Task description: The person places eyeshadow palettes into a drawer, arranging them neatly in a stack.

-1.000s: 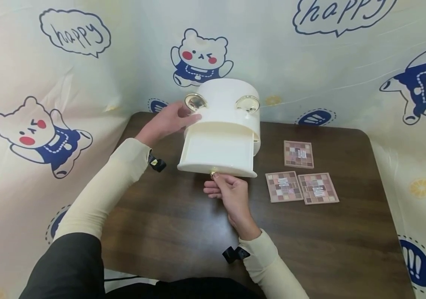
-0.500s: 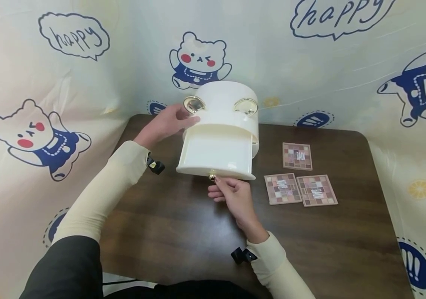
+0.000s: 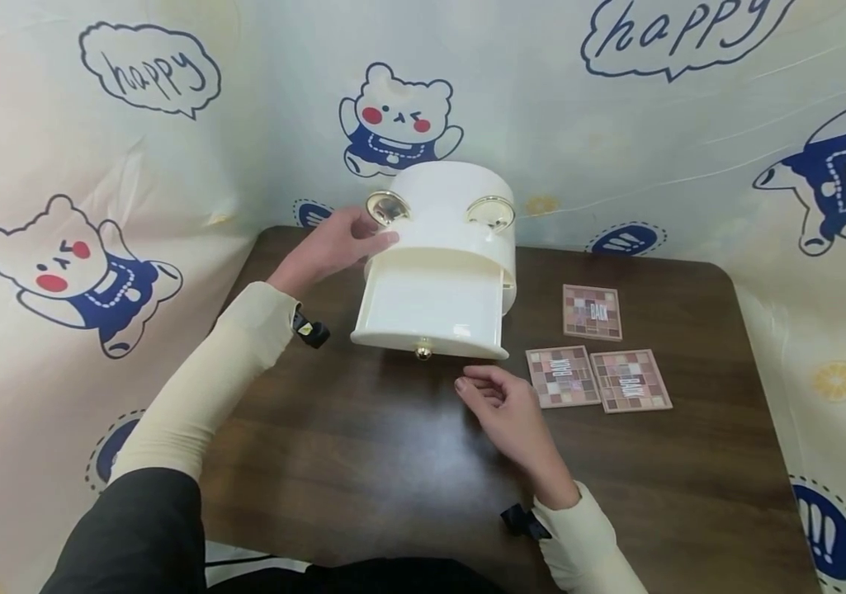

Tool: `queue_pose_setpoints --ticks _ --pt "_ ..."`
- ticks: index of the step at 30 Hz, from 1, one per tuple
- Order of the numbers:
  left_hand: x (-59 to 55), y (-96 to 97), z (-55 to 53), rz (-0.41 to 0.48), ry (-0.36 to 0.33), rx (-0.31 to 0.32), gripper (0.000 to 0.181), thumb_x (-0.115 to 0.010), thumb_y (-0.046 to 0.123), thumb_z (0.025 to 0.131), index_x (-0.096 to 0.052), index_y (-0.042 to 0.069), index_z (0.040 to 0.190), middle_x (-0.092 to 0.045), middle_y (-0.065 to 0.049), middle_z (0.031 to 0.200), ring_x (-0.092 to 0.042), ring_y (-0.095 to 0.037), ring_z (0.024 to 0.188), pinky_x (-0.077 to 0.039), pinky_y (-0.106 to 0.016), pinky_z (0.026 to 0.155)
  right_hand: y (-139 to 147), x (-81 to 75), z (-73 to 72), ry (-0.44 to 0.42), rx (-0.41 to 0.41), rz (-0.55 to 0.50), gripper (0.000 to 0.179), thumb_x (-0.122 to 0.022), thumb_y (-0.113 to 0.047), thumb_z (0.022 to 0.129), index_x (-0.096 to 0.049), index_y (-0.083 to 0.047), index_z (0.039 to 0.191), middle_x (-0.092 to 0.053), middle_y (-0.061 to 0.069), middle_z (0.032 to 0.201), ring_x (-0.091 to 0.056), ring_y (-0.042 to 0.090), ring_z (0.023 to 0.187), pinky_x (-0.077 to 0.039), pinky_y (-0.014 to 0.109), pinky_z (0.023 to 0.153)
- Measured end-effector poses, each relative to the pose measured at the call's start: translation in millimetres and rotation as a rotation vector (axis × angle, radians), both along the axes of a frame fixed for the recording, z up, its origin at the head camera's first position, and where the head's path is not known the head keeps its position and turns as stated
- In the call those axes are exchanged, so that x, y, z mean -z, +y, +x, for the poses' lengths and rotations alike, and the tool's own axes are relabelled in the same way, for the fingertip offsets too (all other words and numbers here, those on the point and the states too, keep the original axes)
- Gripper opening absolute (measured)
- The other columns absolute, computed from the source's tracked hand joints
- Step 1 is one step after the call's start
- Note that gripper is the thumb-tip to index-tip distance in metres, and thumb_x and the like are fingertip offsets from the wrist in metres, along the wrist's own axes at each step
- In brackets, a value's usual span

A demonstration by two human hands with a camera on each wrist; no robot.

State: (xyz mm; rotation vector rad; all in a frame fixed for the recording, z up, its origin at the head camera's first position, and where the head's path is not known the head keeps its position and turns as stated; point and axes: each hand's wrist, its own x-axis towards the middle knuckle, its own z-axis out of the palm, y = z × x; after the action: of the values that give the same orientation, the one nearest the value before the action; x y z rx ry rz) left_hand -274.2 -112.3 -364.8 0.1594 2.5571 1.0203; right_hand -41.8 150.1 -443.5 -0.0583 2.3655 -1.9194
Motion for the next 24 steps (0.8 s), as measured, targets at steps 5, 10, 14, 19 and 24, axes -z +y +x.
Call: queue_pose_setpoints --ticks 5,10,14,19,24 --pt "-1.0 1.2 1.8 -0.021 -0.025 -0.027 0.074 -0.071 0.065 0.083 -0.050 0.014 0.132 -0.057 -0.005 0.124 -0.060 -0.022 0.103 -0.057 -0.032 0.080 17 5.7 7.7 0.016 0.026 0.136 0.032 -0.069 -0.023 0.098 -0.068 0.000 0.121 -0.071 0.010 0.109 -0.069 0.020 0.096 -0.056 0.022 0.079" --pt "0.9 1.2 2.7 -0.021 -0.024 -0.034 0.075 -0.071 0.065 0.082 -0.050 0.015 0.133 -0.056 -0.005 0.124 -0.059 -0.021 0.103 -0.057 -0.031 0.079 36 16.7 14.7 0.026 0.088 0.186 0.031 -0.070 -0.022 0.098 -0.069 -0.001 0.120 -0.071 0.011 0.108 -0.068 0.016 0.094 -0.055 0.020 0.076" --pt "2.6 1.3 2.4 -0.005 -0.014 -0.027 0.074 -0.071 0.065 0.082 -0.051 0.014 0.132 -0.057 -0.006 0.123 -0.059 -0.022 0.103 -0.057 -0.032 0.080 53 26.1 22.7 0.030 0.158 0.204 0.033 -0.070 -0.021 0.097 -0.068 0.001 0.123 -0.071 0.014 0.111 -0.067 0.008 0.092 -0.053 0.016 0.075" --pt "3.1 1.0 2.6 0.006 0.006 -0.021 0.072 -0.072 0.065 0.082 -0.053 0.013 0.128 -0.057 -0.006 0.122 -0.060 -0.023 0.101 -0.057 -0.032 0.079 80 38.6 27.4 0.029 0.261 0.262 0.039 -0.070 -0.022 0.097 -0.064 0.002 0.127 -0.069 0.017 0.115 -0.063 0.000 0.093 -0.050 0.011 0.076" --pt "1.4 0.2 2.8 0.023 0.007 -0.018 0.070 -0.072 0.065 0.083 -0.054 0.013 0.126 -0.057 -0.007 0.122 -0.060 -0.024 0.102 -0.057 -0.037 0.083 103 46.9 26.2 -0.019 0.361 0.269 0.044 -0.070 -0.026 0.097 -0.063 0.002 0.129 -0.068 0.010 0.113 -0.062 -0.001 0.092 -0.050 0.010 0.074"
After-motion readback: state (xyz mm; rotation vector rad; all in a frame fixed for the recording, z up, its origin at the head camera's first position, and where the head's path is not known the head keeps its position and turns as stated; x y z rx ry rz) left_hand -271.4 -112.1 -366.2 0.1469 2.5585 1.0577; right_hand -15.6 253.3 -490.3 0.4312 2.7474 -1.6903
